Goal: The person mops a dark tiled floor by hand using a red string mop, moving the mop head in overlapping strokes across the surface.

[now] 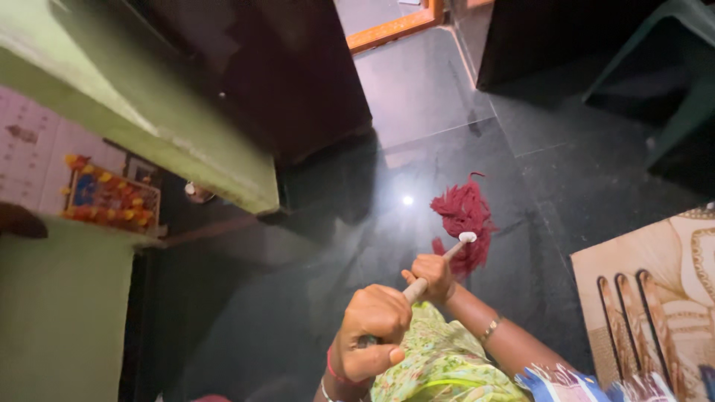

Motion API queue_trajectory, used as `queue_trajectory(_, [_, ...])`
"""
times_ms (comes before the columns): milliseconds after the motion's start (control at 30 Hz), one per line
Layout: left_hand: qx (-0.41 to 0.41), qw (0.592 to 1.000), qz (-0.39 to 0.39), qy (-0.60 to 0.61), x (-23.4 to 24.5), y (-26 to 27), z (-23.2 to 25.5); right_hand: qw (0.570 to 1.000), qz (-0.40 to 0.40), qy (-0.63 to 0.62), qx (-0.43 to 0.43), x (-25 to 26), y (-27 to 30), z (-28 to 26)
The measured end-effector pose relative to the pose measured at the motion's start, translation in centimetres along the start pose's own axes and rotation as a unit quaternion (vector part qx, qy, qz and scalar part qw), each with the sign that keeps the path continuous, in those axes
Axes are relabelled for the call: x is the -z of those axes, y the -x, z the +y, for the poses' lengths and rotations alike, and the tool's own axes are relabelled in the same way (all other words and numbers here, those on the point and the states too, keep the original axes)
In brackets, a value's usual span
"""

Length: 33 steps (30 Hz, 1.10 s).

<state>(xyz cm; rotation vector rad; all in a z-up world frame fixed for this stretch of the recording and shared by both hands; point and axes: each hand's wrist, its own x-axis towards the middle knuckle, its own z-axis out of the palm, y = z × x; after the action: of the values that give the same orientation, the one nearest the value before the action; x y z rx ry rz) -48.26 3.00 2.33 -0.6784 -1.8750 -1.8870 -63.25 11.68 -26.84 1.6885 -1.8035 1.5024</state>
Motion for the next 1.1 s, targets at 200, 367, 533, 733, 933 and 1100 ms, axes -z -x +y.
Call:
queue_trajectory(200, [-0.014,0.998,-0.019,-0.055,0.9,-2.1,-8.4,0.997,0.051,0.063,0.016,0.5,0.6,10.7])
queue_trajectory(367, [-0.058,0.99,0.049,-0.115,2.1,-3.3,-20.5,0.983,0.028,0.163,-0.079,2.2,0.8,21.0])
queue_trajectory(533, [0.04,0.979,0.053,-0.195,2.5,-3.3,-28.4,0.904,-0.132,0.184,-0.363,4.1,1.1,26.8])
queue_trajectory(733, [0.119,0.982,0.015,-0.149,8.0,-10.2,-24.2,0.937,-0.003,0.185,-0.296,4.9,-4.3,24.1])
queue_trajectory(933, [0.16,0.986,-0.034,-0.022,12.2,-18.0,-19.4,0.935,0.059,0.124,-0.328,5.0,-10.3,20.5])
queue_trajectory(1100, [0.103,0.995,-0.012,-0.015,9.1,-20.9,-22.0,0.979,0.065,0.143,-0.127,9.0,-10.9,25.4])
